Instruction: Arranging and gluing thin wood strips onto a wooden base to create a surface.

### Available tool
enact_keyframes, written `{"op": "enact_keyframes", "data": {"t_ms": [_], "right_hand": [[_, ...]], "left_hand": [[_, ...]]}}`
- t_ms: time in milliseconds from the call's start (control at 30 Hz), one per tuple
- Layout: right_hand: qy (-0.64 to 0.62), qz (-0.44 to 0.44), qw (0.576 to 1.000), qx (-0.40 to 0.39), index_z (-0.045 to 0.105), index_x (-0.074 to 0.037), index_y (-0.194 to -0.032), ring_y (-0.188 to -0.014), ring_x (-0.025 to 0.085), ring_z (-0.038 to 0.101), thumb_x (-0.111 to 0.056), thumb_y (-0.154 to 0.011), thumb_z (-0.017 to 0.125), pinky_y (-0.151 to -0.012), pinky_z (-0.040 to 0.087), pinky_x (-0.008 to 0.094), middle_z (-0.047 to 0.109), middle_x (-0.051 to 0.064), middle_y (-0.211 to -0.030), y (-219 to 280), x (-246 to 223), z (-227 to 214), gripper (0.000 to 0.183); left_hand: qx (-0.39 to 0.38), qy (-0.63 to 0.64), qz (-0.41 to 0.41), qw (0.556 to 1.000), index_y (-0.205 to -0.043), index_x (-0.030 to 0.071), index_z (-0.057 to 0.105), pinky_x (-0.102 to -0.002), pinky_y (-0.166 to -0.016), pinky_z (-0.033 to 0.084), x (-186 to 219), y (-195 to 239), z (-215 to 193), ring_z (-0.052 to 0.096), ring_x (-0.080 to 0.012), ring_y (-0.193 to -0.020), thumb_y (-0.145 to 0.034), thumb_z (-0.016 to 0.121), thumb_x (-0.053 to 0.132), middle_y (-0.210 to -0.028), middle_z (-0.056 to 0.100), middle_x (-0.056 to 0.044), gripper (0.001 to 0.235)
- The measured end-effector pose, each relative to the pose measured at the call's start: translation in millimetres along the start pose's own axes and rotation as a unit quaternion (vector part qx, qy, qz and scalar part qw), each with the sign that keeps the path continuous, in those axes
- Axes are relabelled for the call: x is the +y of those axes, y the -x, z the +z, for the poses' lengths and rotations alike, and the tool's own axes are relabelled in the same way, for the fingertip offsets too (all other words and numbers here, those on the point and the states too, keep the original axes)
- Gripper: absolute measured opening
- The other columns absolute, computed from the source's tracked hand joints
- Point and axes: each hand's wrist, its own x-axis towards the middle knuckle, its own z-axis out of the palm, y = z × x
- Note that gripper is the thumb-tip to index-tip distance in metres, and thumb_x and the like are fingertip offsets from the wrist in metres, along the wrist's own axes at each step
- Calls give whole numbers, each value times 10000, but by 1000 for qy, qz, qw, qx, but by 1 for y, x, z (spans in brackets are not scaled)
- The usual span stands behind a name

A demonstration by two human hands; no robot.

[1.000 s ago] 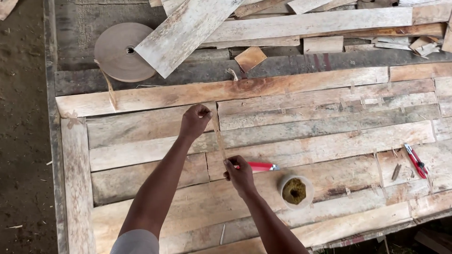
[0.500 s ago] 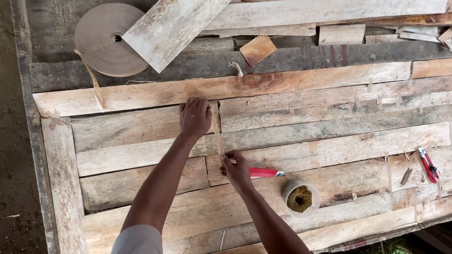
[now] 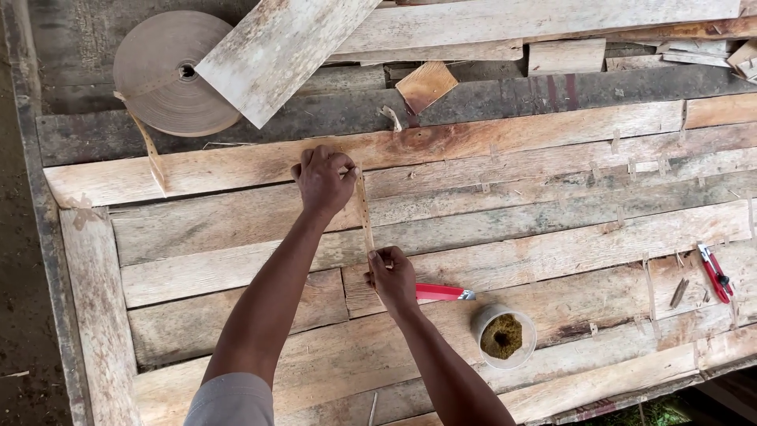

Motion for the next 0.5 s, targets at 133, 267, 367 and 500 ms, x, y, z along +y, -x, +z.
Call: {"op": "enact_keyframes", "data": {"t_ms": [133, 267, 367, 500], "right_hand": [[5, -1, 1000, 10, 659, 3, -1003, -639, 220, 733, -208, -993, 682, -550, 648, 312, 617, 105, -789, -10, -7, 4, 213], [25, 11, 999, 24, 667, -1, -1007, -623, 219, 733, -203, -979, 684, -549, 653, 308, 635, 104, -765, -10, -10, 6, 205], [21, 14, 999, 29, 665, 5, -1005, -611, 222, 731, -191, -975, 685, -529, 650, 302, 629, 100, -736, -9, -11, 7, 199], [25, 22, 999, 34, 668, 12, -1012, -596, 231, 732, -179, -975, 680, -509, 646, 311, 646, 113, -724, -6, -16, 7, 195]], "left_hand": [[9, 14, 4, 1000, -862, 286, 712, -497, -928, 399, 3, -7, 5, 471, -216, -1172, -811, 826, 267, -1025, 506, 88, 126], [26, -11, 11, 1000, -835, 277, 685, -505, -918, 352, -3, -7, 23, 418, -220, -1177, -813, 829, 284, -1047, 474, 85, 146], [33, -5, 20, 999, -827, 251, 664, -510, -920, 335, 1, -3, 21, 395, -232, -1184, -847, 818, 264, -1063, 446, 75, 156], [39, -7, 24, 999, -827, 235, 639, -489, -917, 310, -7, -2, 33, 365, -232, -1181, -849, 818, 275, -1070, 404, 73, 184]]}}
